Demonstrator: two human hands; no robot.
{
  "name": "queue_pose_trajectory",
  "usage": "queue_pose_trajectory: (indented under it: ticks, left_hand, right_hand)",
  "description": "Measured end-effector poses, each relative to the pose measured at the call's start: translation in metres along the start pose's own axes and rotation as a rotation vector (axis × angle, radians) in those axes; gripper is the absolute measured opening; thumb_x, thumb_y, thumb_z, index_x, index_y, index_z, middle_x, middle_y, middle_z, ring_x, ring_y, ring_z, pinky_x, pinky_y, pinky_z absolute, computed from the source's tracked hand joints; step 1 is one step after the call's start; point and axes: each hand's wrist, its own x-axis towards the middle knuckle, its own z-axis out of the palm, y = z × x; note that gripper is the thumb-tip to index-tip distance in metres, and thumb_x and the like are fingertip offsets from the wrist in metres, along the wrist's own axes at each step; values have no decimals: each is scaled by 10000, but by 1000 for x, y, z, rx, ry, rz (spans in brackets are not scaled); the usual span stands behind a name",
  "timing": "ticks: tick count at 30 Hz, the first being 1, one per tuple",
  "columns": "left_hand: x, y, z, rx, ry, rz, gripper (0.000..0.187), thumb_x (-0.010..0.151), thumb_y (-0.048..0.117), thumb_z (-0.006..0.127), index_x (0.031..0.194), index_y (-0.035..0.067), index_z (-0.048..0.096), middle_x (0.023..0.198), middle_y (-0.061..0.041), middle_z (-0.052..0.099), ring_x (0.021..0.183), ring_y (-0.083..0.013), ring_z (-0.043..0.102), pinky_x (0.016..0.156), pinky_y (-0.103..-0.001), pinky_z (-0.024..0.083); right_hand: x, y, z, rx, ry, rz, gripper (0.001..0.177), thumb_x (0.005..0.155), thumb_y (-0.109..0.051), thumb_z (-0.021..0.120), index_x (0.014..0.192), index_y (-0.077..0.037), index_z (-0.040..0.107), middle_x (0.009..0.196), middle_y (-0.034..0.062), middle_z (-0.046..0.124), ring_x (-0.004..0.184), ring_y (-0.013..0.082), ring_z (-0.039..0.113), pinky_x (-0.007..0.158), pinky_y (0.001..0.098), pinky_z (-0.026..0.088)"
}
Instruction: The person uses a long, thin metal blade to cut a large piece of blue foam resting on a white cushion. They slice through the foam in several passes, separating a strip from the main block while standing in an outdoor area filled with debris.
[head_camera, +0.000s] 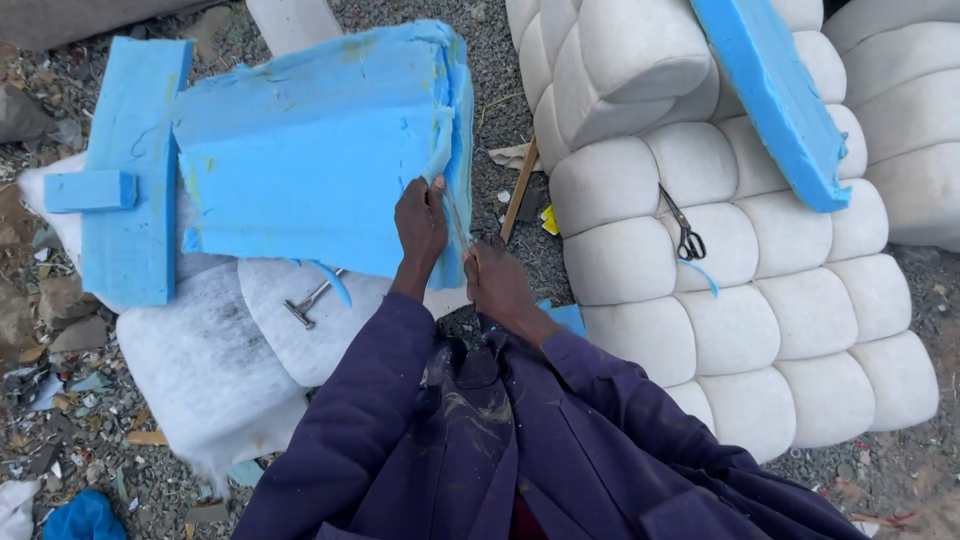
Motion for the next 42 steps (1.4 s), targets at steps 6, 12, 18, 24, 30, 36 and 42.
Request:
queue_pose_trajectory:
  ticks: [6, 12, 18, 24, 30, 36, 42]
  left_hand:
    - [-11, 0, -9, -3, -55, -1, 501, 1213, 452, 411, 813, 154, 450, 682, -52, 334, 551, -229, 376, 553, -393, 304]
    - [-10, -10, 7, -158, -38, -38, 512, 1189, 501, 450, 793, 176, 445, 658, -32, 297, 535, -189, 361, 552, -367, 303]
    - [-2, -2, 0, -136, -90, -88, 532, 1167, 523, 461, 805, 134, 482, 662, -117, 337, 560, -330, 460, 560, -359, 363]
    - [-5, -18, 7, -263, -110, -139, 515, 1187, 502, 441, 796, 171, 487, 635, -40, 375, 542, -193, 401, 576, -402, 366]
    - [6, -17, -9, -204, -169, -248, 542, 1148, 457, 618, 775, 86, 485, 677, -184, 498, 636, -297, 522, 651, -501, 422]
    - [18, -27, 1, -270, -186, -259, 477, 1248, 401, 418, 835, 168, 470, 656, -8, 394, 599, -150, 390, 582, -391, 356]
    - [31, 0, -6, -332, -144, -236, 452, 1252, 390, 405, 853, 181, 446, 659, -8, 342, 582, -134, 323, 576, -398, 319]
  right_hand:
    - [41, 9, 6, -26, 47, 24, 293, 1176, -218, 435, 976, -64, 584, 590, 77, 639, 411, 227, 584, 363, 342, 389]
    - [-43, -8, 9, 177, -117, 79, 298, 1179, -242, 414, 998, -78, 585, 608, 7, 671, 418, 115, 620, 385, 272, 534]
    - [-2, -3, -4, 210, -4, 89, 395, 1215, -272, 340, 1003, -81, 613, 594, -1, 668, 457, 176, 649, 420, 357, 532]
    - [-33, -2, 28, 176, -118, 110, 357, 1189, -218, 372, 988, -64, 624, 590, 9, 673, 461, 212, 659, 445, 396, 547]
    - [-18, 1, 29, 229, 62, 52, 304, 1175, -199, 429, 1059, -5, 632, 636, 94, 697, 495, 311, 685, 376, 438, 550]
    - [-27, -15, 36, 159, -32, 131, 325, 1161, -210, 448, 1108, 44, 644, 621, 91, 686, 427, 209, 624, 357, 323, 479]
    - [-42, -19, 19, 116, 136, 69, 330, 1197, -250, 394, 1065, -49, 620, 569, 89, 589, 371, 200, 506, 339, 316, 360]
